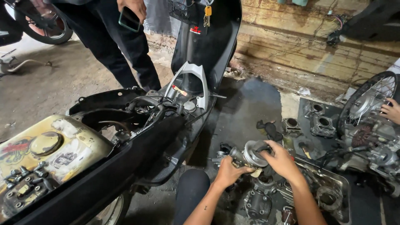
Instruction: Disassembling, cleaning, and inspecting a motorcycle carburetor assembly.
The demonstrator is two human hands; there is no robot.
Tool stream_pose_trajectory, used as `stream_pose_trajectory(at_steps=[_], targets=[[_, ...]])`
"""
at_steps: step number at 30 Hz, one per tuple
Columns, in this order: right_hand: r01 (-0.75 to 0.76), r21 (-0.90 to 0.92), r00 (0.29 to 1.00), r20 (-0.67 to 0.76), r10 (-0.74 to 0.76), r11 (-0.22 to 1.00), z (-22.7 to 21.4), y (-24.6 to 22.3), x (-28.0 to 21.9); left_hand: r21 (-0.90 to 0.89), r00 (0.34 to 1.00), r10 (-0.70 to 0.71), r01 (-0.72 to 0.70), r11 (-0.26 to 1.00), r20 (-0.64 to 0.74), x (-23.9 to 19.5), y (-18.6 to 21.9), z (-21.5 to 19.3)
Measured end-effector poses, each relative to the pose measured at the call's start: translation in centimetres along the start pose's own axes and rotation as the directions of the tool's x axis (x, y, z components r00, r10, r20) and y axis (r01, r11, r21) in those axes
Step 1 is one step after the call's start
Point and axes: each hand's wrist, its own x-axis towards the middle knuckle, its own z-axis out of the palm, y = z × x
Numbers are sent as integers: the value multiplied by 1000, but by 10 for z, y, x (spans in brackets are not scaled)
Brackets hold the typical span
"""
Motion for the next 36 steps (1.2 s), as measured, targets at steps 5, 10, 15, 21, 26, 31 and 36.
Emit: stream_pose_trajectory(at_steps=[5,10,15,21,26,31,36], targets=[[-28,-30,1000,-12,28,999,-4,-6,-5,-32,1000,6,-5,999,10,-1,-6,4],[35,-34,999,-23,-36,999,-4,0,-2,-74,1000,18,-17,997,9,2,-9,6],[4,56,999,32,-6,998,-4,14,3,-66,1000,21,-21,998,-6,0,-5,8],[18,156,999,-54,-9,988,5,23,-2,-106,999,13,-16,994,-32,0,-14,12],[-74,253,970,-207,128,965,18,25,-17,-33,994,-103,102,994,-34,8,-62,34],[-254,474,852,-303,427,843,-12,-21,-43,-32,945,-317,315,948,-79,28,-114,51],[-245,393,785,-456,420,886,1,19,-64,-161,938,-346,347,924,34,22,-46,71]])
